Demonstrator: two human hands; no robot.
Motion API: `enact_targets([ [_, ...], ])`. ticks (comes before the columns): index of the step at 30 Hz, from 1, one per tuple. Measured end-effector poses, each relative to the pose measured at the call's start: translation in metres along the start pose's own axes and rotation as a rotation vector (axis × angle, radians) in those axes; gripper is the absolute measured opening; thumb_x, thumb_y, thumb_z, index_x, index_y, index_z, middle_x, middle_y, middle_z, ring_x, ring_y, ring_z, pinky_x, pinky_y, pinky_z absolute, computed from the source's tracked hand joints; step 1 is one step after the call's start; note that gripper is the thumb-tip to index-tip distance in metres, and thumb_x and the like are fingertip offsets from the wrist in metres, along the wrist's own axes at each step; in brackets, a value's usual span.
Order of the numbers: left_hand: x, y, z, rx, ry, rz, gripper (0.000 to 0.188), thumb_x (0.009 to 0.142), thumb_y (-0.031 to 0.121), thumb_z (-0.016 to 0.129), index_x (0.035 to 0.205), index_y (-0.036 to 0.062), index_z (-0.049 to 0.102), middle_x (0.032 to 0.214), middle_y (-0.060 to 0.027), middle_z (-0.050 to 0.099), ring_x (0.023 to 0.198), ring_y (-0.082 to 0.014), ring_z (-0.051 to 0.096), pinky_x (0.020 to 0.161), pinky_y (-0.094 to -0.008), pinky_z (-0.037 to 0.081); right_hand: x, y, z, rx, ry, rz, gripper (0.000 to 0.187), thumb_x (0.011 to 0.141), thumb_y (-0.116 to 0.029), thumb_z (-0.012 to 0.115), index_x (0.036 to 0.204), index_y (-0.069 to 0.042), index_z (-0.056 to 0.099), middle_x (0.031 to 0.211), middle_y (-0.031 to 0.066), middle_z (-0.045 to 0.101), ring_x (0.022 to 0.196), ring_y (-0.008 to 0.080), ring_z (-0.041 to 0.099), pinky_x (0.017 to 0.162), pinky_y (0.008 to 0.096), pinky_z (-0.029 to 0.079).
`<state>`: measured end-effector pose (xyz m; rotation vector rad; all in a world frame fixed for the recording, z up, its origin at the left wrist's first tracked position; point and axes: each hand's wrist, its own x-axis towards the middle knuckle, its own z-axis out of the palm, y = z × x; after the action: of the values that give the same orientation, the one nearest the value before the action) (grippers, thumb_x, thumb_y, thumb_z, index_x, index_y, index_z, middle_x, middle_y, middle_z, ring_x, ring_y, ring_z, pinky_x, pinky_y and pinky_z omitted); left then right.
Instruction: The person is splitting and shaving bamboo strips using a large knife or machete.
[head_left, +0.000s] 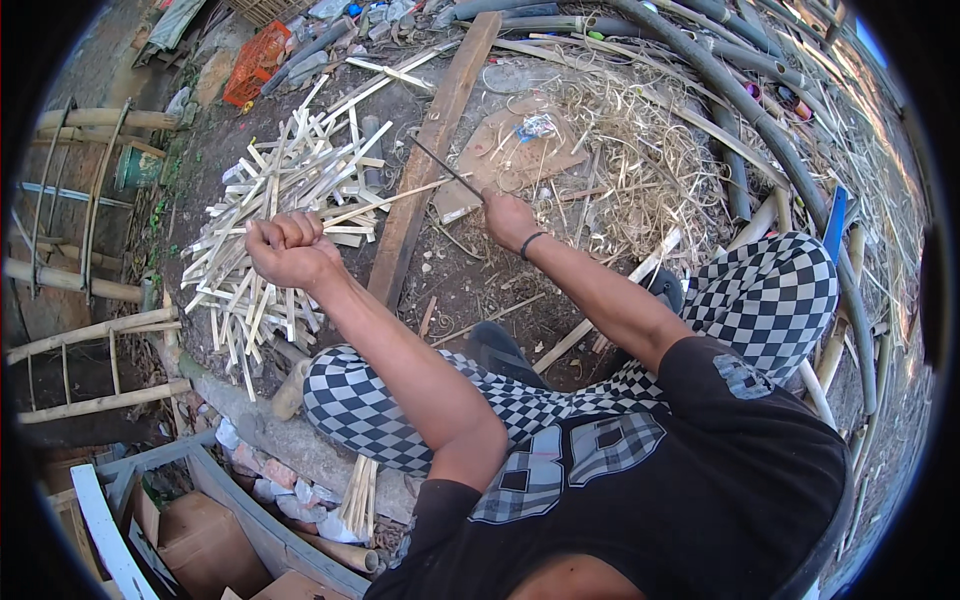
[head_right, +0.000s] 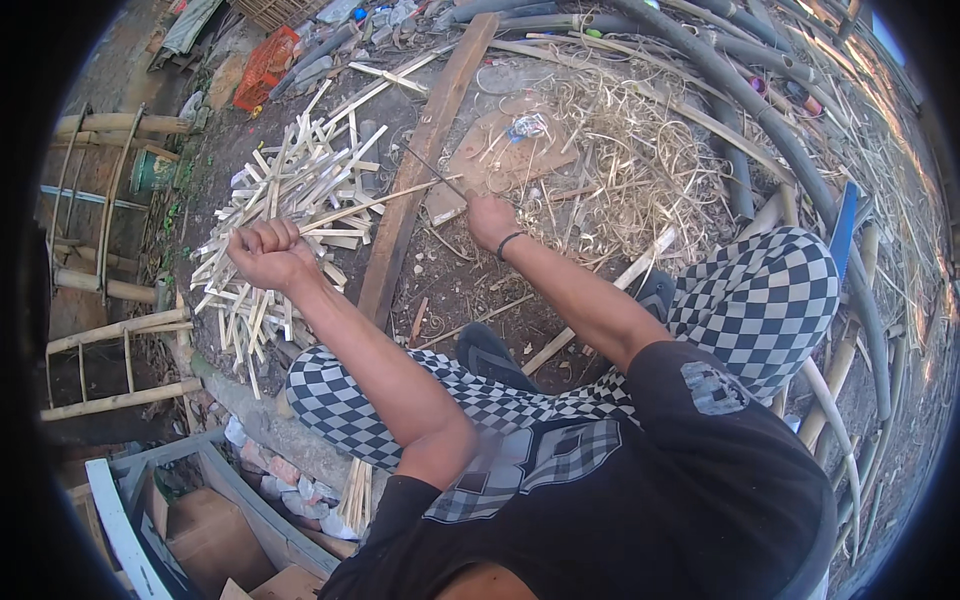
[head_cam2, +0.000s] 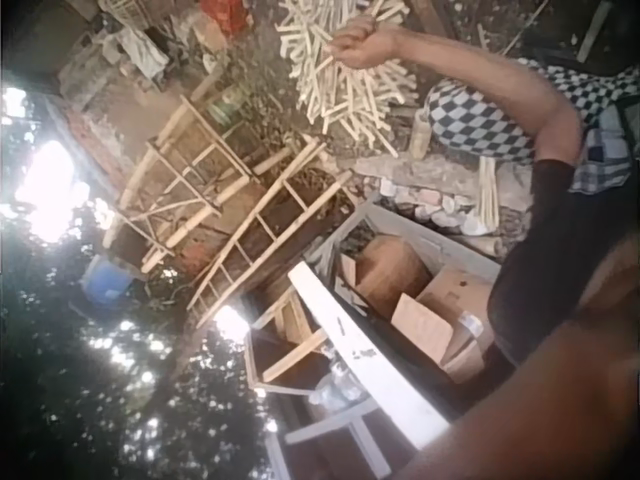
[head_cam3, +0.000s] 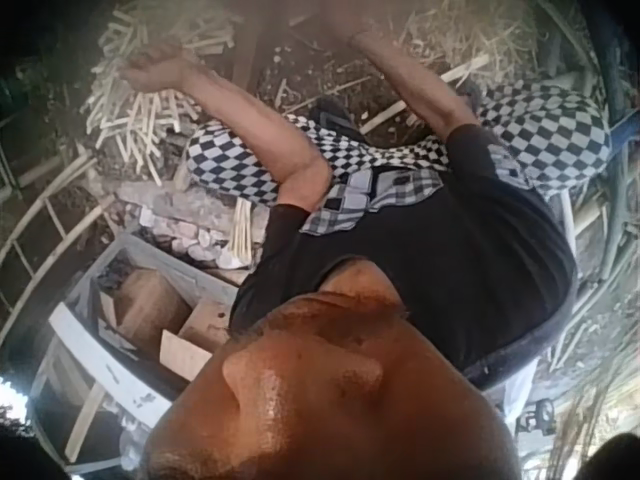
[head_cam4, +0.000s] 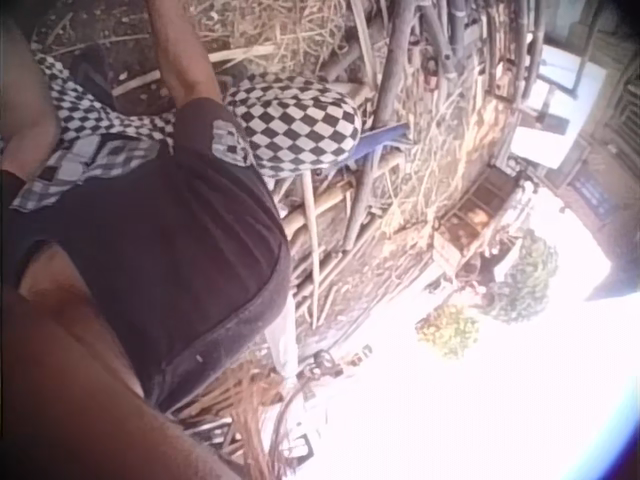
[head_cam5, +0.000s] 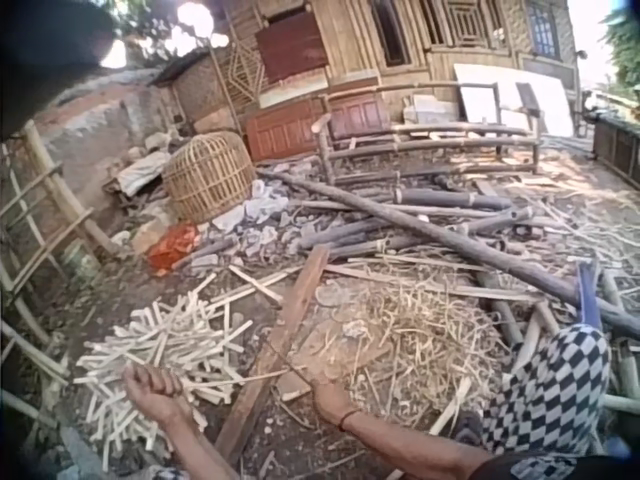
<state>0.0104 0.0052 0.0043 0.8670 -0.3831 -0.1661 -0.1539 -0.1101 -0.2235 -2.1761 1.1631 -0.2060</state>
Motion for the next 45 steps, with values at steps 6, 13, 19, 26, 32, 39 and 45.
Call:
enact_targets([
  [6, -0.007, 0.006, 0.005, 0.010, -0.233, -0.010, 0.049, 0.101, 0.033, 0.044, 0.059, 0.0180, 0.022, 0.047, 0.0047, 0.016, 0.041, -0.0078, 0.009, 0.041, -0.0281, 0.010, -0.024, 0.006, 0.007, 0.114, 0.056, 0.082, 0.020, 0.095, -0.016, 0.046, 0.109, -0.004, 0.054, 0.083, 0.0261, 0.067, 0.083, 0.0466, 0.066, 0.073, 0.0563, 0.051],
  [13, 0.004, 0.010, -0.008, -0.032, -0.285, -0.079, 0.048, 0.102, 0.032, 0.041, 0.060, 0.0180, 0.022, 0.047, 0.0051, 0.015, 0.040, -0.0077, 0.008, 0.040, -0.0278, 0.009, -0.019, -0.019, 0.019, 0.173, 0.145, -0.137, 0.019, 0.095, -0.018, 0.048, 0.108, -0.004, 0.050, 0.074, 0.0254, 0.065, 0.073, 0.0474, 0.064, 0.067, 0.0553, 0.050],
  [19, 0.004, 0.012, -0.015, 0.022, -0.128, -0.060, 0.047, 0.100, 0.032, 0.043, 0.060, 0.0188, 0.022, 0.048, 0.0045, 0.016, 0.043, -0.0094, 0.007, 0.043, -0.0294, 0.009, -0.010, -0.027, 0.019, 0.135, 0.090, -0.036, 0.017, 0.095, -0.015, 0.045, 0.106, -0.003, 0.048, 0.075, 0.0265, 0.065, 0.076, 0.0467, 0.065, 0.067, 0.0564, 0.050],
  [26, 0.008, 0.005, -0.005, -0.004, -0.132, -0.022, 0.044, 0.100, 0.030, 0.041, 0.062, 0.0181, 0.022, 0.048, 0.0042, 0.015, 0.042, -0.0089, 0.007, 0.041, -0.0289, 0.009, -0.007, -0.006, 0.024, 0.118, 0.118, 0.041, 0.023, 0.090, -0.008, 0.045, 0.110, 0.000, 0.051, 0.083, 0.0269, 0.068, 0.082, 0.0448, 0.068, 0.074, 0.0541, 0.053],
  [32, 0.008, 0.008, -0.007, 0.013, -0.068, -0.010, 0.045, 0.100, 0.031, 0.042, 0.062, 0.0181, 0.022, 0.048, 0.0041, 0.016, 0.042, -0.0092, 0.007, 0.041, -0.0293, 0.009, -0.016, -0.001, 0.023, 0.094, 0.033, 0.136, 0.023, 0.090, -0.009, 0.046, 0.111, -0.003, 0.054, 0.091, 0.0280, 0.068, 0.089, 0.0439, 0.067, 0.080, 0.0538, 0.052],
  [39, 0.011, 0.009, -0.014, 0.022, -0.062, 0.013, 0.045, 0.101, 0.031, 0.040, 0.062, 0.0173, 0.023, 0.048, 0.0041, 0.015, 0.042, -0.0090, 0.009, 0.041, -0.0289, 0.009, -0.014, -0.001, 0.025, 0.047, -0.021, 0.067, 0.028, 0.091, -0.011, 0.047, 0.117, -0.005, 0.053, 0.097, 0.0276, 0.067, 0.092, 0.0433, 0.067, 0.080, 0.0528, 0.053],
  [45, 0.010, 0.004, -0.008, 0.035, -0.052, 0.048, 0.045, 0.101, 0.033, 0.041, 0.063, 0.0167, 0.022, 0.049, 0.0037, 0.016, 0.042, -0.0088, 0.011, 0.042, -0.0284, 0.011, -0.012, 0.052, 0.046, 0.043, 0.019, 0.199, 0.026, 0.091, -0.011, 0.047, 0.115, -0.005, 0.054, 0.091, 0.0275, 0.068, 0.090, 0.0454, 0.066, 0.077, 0.0547, 0.053],
])
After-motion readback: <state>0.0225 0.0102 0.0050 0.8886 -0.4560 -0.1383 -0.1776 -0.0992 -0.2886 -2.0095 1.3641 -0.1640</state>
